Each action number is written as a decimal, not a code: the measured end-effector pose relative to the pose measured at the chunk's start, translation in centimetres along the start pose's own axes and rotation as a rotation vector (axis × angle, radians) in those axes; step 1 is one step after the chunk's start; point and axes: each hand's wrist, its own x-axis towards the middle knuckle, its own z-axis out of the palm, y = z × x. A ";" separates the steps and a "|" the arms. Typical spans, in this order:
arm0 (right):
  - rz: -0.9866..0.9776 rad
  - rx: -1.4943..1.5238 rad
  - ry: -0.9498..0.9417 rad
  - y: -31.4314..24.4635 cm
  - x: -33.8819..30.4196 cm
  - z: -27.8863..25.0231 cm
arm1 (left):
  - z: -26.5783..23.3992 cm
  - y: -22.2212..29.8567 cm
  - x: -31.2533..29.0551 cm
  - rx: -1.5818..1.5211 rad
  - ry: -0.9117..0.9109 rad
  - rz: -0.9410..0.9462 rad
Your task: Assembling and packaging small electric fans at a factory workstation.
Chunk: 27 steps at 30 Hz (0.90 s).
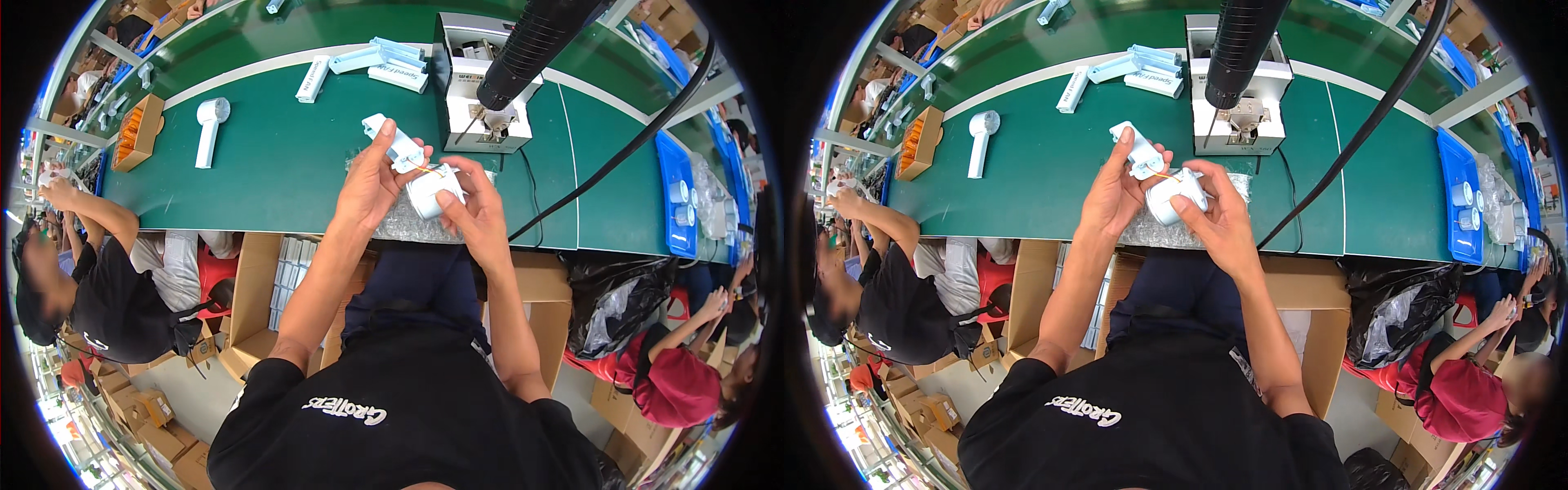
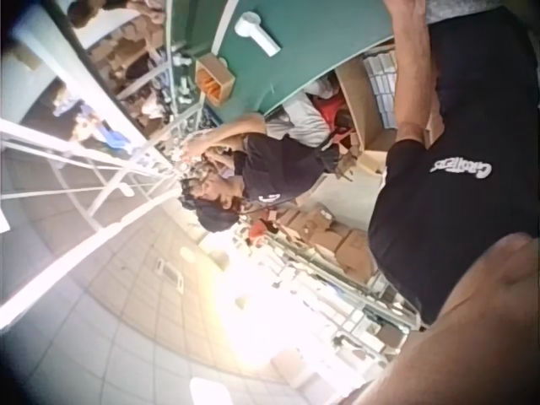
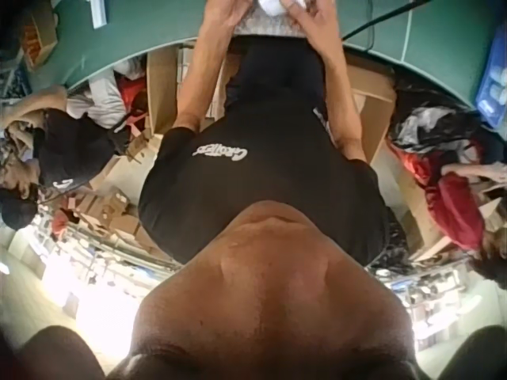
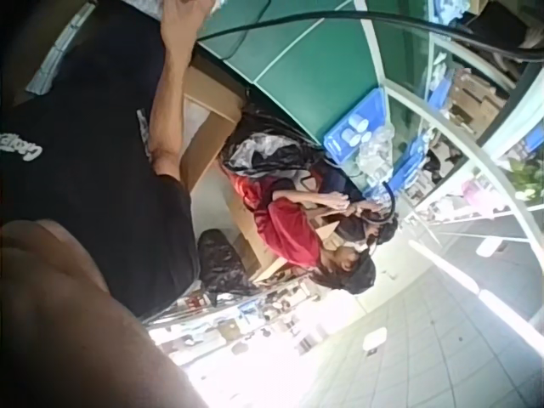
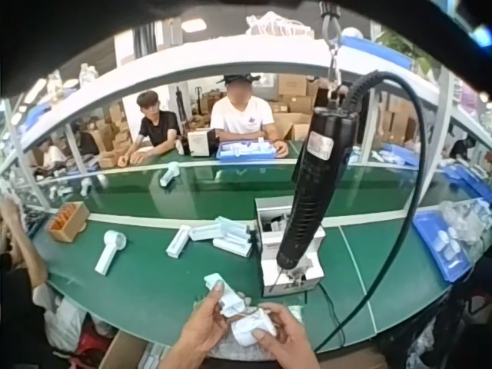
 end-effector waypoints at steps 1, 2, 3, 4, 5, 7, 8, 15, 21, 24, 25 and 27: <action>-0.082 -0.057 0.061 0.2 0.3 0.5 | 0.1 0.0 0.0 0.016 -0.003 0.006; -0.164 -0.114 0.122 0.3 0.4 1.0 | 0.3 0.0 0.0 0.014 -0.004 0.004; -0.162 -0.115 0.123 0.2 0.5 1.3 | 0.6 0.1 0.0 0.076 -0.001 0.083; -0.174 -0.241 0.152 0.0 0.5 1.5 | 0.7 0.1 0.1 0.138 0.001 0.161; -0.186 -0.367 0.181 0.0 0.6 1.8 | 1.0 0.0 0.2 0.136 -0.001 0.159; -0.170 -0.332 0.249 1.1 0.9 2.7 | 1.6 -0.5 0.3 0.350 0.019 0.382; -0.199 -0.457 0.324 1.8 1.0 3.0 | 1.9 -1.0 0.2 0.388 0.003 0.445; -0.329 -0.856 0.340 1.7 -0.1 1.2 | 2.6 -2.6 -0.8 0.523 -0.050 0.537; -0.340 -0.396 0.264 -3.2 1.7 0.6 | 2.6 -4.0 -0.3 0.703 -0.144 0.627; -0.322 -0.454 0.236 -2.9 2.9 -0.2 | 2.5 -3.4 -0.6 0.673 -0.203 0.538; -0.291 -0.438 0.221 -2.9 3.0 -0.5 | 2.4 -3.2 -0.7 0.915 -0.187 0.678; -0.262 -0.326 0.238 -3.1 2.8 -0.5 | 2.0 -3.0 -1.2 1.156 -0.163 0.814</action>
